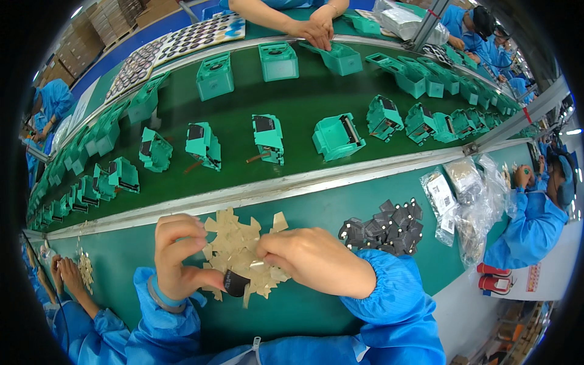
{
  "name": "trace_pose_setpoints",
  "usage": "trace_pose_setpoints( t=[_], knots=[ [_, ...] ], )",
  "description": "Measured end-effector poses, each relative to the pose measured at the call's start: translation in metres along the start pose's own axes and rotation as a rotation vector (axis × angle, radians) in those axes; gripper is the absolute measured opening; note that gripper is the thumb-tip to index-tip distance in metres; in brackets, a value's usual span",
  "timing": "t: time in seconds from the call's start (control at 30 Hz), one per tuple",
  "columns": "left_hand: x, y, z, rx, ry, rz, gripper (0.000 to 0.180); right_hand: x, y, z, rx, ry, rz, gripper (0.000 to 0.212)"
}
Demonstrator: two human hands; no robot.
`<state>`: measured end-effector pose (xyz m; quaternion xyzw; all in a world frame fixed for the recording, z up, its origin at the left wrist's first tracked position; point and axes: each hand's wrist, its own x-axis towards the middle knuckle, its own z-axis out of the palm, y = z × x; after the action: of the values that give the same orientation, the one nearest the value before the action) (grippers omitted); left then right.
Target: The person assembles electronic components by hand, fitting circuit boards into green plastic housings on a production line.
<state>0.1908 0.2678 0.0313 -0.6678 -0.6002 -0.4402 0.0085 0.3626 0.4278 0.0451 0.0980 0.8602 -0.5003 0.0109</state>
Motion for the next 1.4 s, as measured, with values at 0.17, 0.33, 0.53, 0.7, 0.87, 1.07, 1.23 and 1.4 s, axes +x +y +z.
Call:
trace_pose_setpoints(
  t=[0.17,0.33,0.53,0.7,0.87,1.07,1.23,1.4],
  knots=[
    [0.006,-0.002,0.005,-0.034,-0.066,0.012,0.065,-0.003,0.000,-0.004,0.051,0.181,-0.141,0.014],
    [0.005,0.001,0.008,-0.067,-0.074,-0.042,0.052,-0.012,-0.022,-0.007,0.192,0.168,-0.068,0.016],
    [0.005,0.013,0.021,-0.538,-0.050,-0.221,0.025,-0.021,-0.028,-0.003,0.093,0.385,-0.245,0.049],
    [0.010,0.024,0.023,-0.535,-0.084,-0.228,0.023,-0.017,-0.021,-0.008,-0.066,0.408,-0.272,0.024],
    [0.006,0.010,0.026,-0.561,-0.088,-0.183,0.029,-0.022,-0.016,-0.023,0.193,0.418,-0.108,0.013],
    [0.013,0.003,0.023,-0.358,0.045,-0.045,0.088,-0.022,0.004,-0.011,-0.131,0.041,-0.170,0.019],
    [0.018,0.004,0.021,-0.217,-0.052,0.049,0.099,-0.018,0.006,-0.014,0.097,-0.039,-0.130,0.019],
    [0.021,0.006,0.026,-0.145,-0.115,0.058,0.097,-0.020,-0.003,-0.007,0.237,-0.051,-0.219,0.013]
  ],
)
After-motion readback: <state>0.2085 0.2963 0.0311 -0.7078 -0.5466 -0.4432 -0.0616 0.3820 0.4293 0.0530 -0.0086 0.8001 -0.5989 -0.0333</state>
